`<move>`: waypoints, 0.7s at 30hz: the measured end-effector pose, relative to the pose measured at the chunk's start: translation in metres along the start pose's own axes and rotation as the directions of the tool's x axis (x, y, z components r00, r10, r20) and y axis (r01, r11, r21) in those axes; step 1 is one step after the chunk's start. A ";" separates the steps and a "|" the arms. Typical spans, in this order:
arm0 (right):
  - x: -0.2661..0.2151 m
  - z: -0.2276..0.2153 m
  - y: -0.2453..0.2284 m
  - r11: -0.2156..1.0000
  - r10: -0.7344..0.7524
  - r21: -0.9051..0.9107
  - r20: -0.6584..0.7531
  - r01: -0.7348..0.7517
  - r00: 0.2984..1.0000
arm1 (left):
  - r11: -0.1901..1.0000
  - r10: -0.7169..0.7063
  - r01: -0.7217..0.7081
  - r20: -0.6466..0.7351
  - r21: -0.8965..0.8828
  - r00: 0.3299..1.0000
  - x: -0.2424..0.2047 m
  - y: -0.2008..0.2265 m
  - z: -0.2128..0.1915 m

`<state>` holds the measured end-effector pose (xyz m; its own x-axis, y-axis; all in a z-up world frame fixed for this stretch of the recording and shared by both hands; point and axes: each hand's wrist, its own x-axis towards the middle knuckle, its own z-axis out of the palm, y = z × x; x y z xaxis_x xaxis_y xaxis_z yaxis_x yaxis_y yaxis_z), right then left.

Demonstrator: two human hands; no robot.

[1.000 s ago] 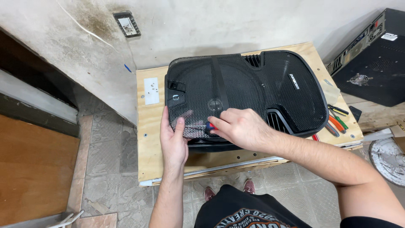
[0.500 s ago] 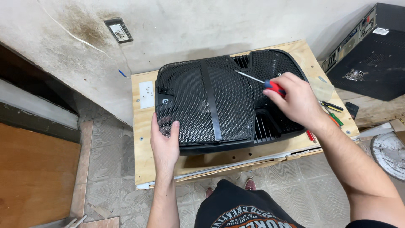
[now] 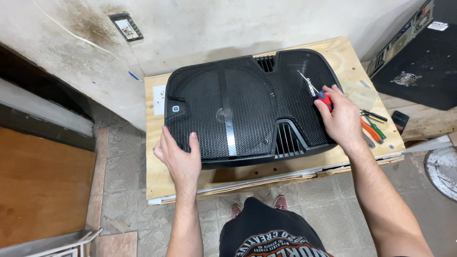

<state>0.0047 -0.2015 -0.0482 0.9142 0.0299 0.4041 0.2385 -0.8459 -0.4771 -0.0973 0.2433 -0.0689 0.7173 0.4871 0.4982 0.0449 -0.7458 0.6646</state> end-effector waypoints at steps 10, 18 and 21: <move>-0.003 0.004 0.002 0.985 -0.049 -0.160 0.060 0.058 0.997 | 0.987 0.012 -0.009 -0.016 0.161 1.000 -0.011 0.009 0.003; 0.000 -0.004 0.003 0.965 -0.210 -0.147 0.057 0.216 0.976 | 0.938 0.033 -0.061 0.085 0.342 0.996 -0.011 0.014 0.000; -0.001 -0.009 0.000 0.971 -0.174 -0.153 0.091 0.186 0.981 | 0.917 0.050 -0.088 0.106 0.389 0.993 -0.009 0.024 -0.008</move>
